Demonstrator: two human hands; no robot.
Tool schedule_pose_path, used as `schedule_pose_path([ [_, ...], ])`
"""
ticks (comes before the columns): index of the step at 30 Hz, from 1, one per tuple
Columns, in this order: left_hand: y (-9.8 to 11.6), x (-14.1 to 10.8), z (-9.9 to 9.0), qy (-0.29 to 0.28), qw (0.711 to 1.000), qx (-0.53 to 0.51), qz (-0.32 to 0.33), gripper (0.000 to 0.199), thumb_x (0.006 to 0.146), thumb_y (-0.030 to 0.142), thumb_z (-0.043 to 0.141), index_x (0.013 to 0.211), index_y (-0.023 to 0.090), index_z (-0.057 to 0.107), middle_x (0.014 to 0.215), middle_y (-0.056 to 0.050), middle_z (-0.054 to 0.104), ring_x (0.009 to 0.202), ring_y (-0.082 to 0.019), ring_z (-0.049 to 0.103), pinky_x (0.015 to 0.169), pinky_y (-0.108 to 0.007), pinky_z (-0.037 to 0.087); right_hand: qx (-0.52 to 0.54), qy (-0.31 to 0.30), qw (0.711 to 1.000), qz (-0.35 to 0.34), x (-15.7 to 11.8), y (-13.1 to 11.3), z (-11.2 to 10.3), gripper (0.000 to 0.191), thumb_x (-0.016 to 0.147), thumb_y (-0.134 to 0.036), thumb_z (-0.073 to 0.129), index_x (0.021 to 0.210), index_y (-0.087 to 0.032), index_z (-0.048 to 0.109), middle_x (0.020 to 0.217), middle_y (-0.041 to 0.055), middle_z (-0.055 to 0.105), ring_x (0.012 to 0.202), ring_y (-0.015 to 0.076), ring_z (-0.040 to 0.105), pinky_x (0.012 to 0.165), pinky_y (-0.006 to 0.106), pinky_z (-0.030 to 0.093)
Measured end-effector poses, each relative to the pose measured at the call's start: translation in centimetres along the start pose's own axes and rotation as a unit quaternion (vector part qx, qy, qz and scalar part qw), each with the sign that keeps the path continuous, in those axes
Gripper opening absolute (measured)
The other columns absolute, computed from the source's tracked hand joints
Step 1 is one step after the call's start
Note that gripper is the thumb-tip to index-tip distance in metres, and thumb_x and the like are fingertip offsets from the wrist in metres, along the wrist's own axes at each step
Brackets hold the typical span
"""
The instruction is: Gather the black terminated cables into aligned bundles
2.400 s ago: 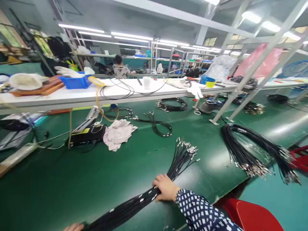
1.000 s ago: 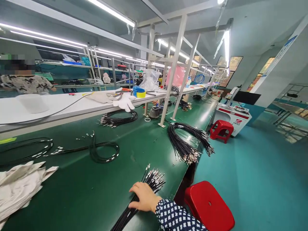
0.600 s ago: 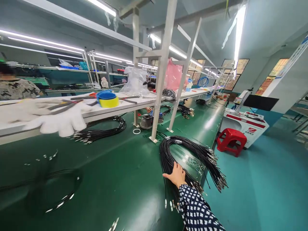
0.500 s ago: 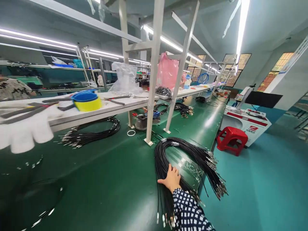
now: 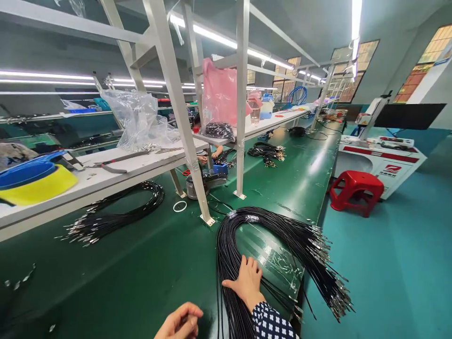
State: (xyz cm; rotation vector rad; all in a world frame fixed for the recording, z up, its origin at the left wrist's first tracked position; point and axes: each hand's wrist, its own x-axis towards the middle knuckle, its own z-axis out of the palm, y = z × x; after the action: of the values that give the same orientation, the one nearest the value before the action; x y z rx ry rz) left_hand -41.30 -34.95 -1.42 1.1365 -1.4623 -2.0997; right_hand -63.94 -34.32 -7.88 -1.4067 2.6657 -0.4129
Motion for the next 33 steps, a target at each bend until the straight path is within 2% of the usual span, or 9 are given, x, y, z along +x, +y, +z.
schedule_pose_path([
  [4, 3.7, 0.1, 1.7, -0.019, 0.996, 0.057, 0.073, 0.041, 0.071, 0.053, 0.059, 0.086, 0.014, 0.052, 0.068, 0.0, 0.049, 0.064, -0.012, 0.045, 0.063, -0.024, 0.039, 0.007, -0.041, 0.999, 0.021, 0.6, -1.6, 0.2, 0.079, 0.041, -0.053, 0.079, 0.101, -0.008, 0.054, 0.102, 0.0175, 0.052, 0.101, 0.0366, 0.048, 0.087, 0.047, 0.038],
  [9, -1.7, 4.7, 1.1, 0.133, 0.987, 0.087, -0.014, 0.05, 0.059, 0.049, 0.066, 0.089, 0.014, 0.048, 0.064, 0.002, 0.045, 0.058, -0.012, 0.045, 0.055, -0.023, 0.035, 0.051, -0.093, 0.993, 0.048, -0.3, -3.6, 0.9, 0.06, 0.049, -0.026, 0.075, 0.101, -0.007, 0.05, 0.099, 0.0184, 0.054, 0.092, 0.0331, 0.056, 0.079, 0.039, 0.046],
  [12, -4.8, 6.4, 1.6, 0.182, 0.98, 0.045, -0.066, 0.065, 0.055, 0.048, 0.071, 0.1, 0.009, 0.046, 0.074, -0.004, 0.054, 0.072, -0.018, 0.054, 0.067, -0.027, 0.04, 0.07, -0.116, 0.99, 0.034, -2.5, -4.3, 1.3, 0.053, 0.053, -0.022, 0.069, 0.101, -0.007, 0.05, 0.097, 0.018, 0.056, 0.091, 0.032, 0.058, 0.078, 0.037, 0.047],
  [16, -4.7, 5.5, 2.5, 0.233, 0.965, -0.065, -0.105, 0.073, 0.057, 0.053, 0.072, 0.109, 0.008, 0.047, 0.107, -0.017, 0.056, 0.105, -0.025, 0.052, 0.084, -0.028, 0.04, 0.154, -0.17, 0.973, 0.012, -5.7, -4.8, 1.5, 0.048, 0.063, -0.031, 0.061, 0.103, -0.007, 0.049, 0.096, 0.018, 0.058, 0.092, 0.0307, 0.059, 0.079, 0.036, 0.047],
  [19, -3.6, 4.0, 2.2, 0.186, 0.961, -0.133, -0.158, 0.073, 0.059, 0.064, 0.065, 0.105, 0.01, 0.052, 0.097, -0.015, 0.062, 0.094, -0.027, 0.058, 0.075, -0.033, 0.046, 0.292, -0.238, 0.925, 0.053, -7.2, -5.5, 1.1, 0.05, 0.055, -0.028, 0.064, 0.1, -0.012, 0.049, 0.094, 0.0136, 0.061, 0.09, 0.0303, 0.06, 0.075, 0.036, 0.048],
  [24, -2.6, 2.5, 0.7, 0.026, 0.943, -0.23, -0.238, 0.077, 0.058, 0.074, 0.057, 0.098, 0.008, 0.061, 0.083, -0.014, 0.066, 0.079, -0.027, 0.063, 0.072, -0.036, 0.049, 0.555, -0.309, 0.766, 0.099, -8.0, -7.6, -0.7, 0.024, 0.057, -0.018, 0.057, 0.08, -0.017, 0.05, 0.066, -0.0006, 0.057, 0.063, 0.0182, 0.059, 0.055, 0.026, 0.046],
  [26, -2.1, 2.3, 0.4, 0.01, 0.937, -0.25, -0.243, 0.075, 0.061, 0.073, 0.056, 0.099, 0.009, 0.062, 0.086, -0.014, 0.066, 0.082, -0.026, 0.063, 0.077, -0.034, 0.049, 0.588, -0.31, 0.74, 0.104, -8.0, -8.2, -1.5, 0.024, 0.058, -0.018, 0.057, 0.081, -0.017, 0.05, 0.066, -0.0012, 0.056, 0.062, 0.0165, 0.057, 0.055, 0.025, 0.045],
  [29, -1.4, 1.9, 0.5, -0.008, 0.929, -0.296, -0.221, 0.068, 0.066, 0.068, 0.057, 0.1, 0.009, 0.062, 0.088, -0.013, 0.067, 0.084, -0.024, 0.063, 0.081, -0.033, 0.049, 0.545, -0.31, 0.775, 0.075, -7.6, -8.3, -2.5, 0.029, 0.06, -0.024, 0.059, 0.088, -0.017, 0.052, 0.078, 0.0019, 0.059, 0.071, 0.0186, 0.059, 0.064, 0.028, 0.047],
  [33, -2.3, 1.4, 1.7, -0.054, 0.891, -0.381, -0.239, 0.075, 0.066, 0.075, 0.047, 0.096, 0.008, 0.063, 0.08, -0.015, 0.066, 0.076, -0.028, 0.064, 0.076, -0.04, 0.05, 0.356, -0.282, 0.891, -0.006, -7.3, -7.1, -3.2, 0.035, 0.062, -0.039, 0.064, 0.09, -0.02, 0.057, 0.097, 0.0076, 0.055, 0.099, 0.0281, 0.052, 0.082, 0.04, 0.043],
])
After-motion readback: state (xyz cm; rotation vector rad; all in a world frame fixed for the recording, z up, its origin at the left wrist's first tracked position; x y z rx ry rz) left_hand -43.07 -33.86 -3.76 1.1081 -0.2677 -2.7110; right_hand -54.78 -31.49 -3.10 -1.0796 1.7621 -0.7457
